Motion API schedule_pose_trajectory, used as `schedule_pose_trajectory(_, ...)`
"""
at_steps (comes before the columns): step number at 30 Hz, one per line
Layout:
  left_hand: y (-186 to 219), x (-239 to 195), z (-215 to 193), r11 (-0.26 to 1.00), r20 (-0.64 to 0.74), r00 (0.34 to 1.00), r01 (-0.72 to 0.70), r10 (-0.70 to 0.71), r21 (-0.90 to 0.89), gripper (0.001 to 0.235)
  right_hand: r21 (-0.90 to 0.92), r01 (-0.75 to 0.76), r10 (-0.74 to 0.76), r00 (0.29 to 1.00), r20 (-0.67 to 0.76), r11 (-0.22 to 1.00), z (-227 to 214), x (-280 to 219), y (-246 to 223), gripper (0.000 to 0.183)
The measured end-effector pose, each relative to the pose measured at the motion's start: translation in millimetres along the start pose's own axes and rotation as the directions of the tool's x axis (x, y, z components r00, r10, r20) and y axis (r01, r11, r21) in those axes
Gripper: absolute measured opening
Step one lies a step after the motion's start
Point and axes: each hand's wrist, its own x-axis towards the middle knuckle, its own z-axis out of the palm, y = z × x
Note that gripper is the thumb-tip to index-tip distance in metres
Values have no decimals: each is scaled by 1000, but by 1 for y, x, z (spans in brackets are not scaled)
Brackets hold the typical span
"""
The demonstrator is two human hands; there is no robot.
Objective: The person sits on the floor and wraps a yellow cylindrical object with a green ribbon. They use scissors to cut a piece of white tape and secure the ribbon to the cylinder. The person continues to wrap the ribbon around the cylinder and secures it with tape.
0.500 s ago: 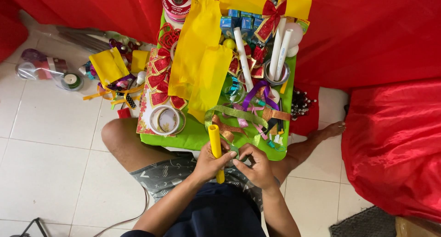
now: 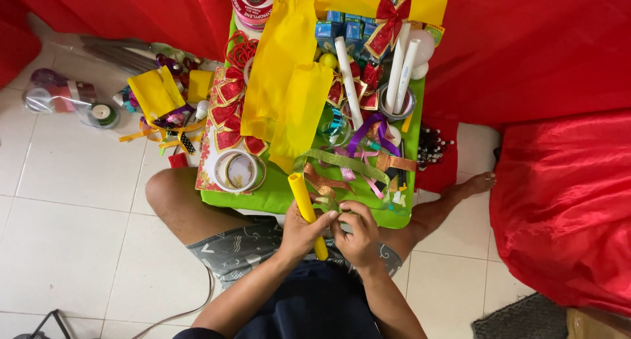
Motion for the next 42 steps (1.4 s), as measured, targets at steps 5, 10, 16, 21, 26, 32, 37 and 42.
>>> schedule_pose_trajectory(5, 14, 0, 8, 999, -85, 995, 48, -46, 23, 34, 99, -59, 51, 996, 75, 993, -8, 6, -7, 20)
schedule_pose_trajectory(10, 17, 3, -1, 997, -45, 997, 58, -56, 58, 35, 506, -397, 267, 912, 311, 766, -10, -3, 5, 35)
schedule_pose_trajectory(16, 12, 3, 1, 997, -16, 999, 51, -51, 55, 33, 600, -581, 378, 813, 442, 549, -13, -17, 28, 16)
schedule_pose_trajectory(21, 8, 3, -2, 998, -11, 999, 53, -53, 17, 32, 566, -634, 415, 773, 479, 527, -20, -6, 23, 11)
schedule_pose_trajectory(26, 30, 3, 11, 999, 3, 999, 47, -47, -24, 30, 558, -662, 495, 748, 442, 501, -20, -12, 28, 10)
schedule_pose_trajectory(32, 24, 7, 6, 999, 58, 997, 41, -40, -18, 25, 548, -685, 567, 719, 402, 480, -21, -12, 27, 12)
schedule_pose_trajectory(37, 29, 4, 12, 1000, 58, 998, -19, 19, -8, 35, 563, -692, 573, 709, 411, 452, -16, -13, 22, 11)
schedule_pose_trajectory(42, 5, 7, 2, 1000, -9, 1000, -6, 6, 26, 31, 569, -701, 591, 695, 410, 429, -8, -24, 25, 12)
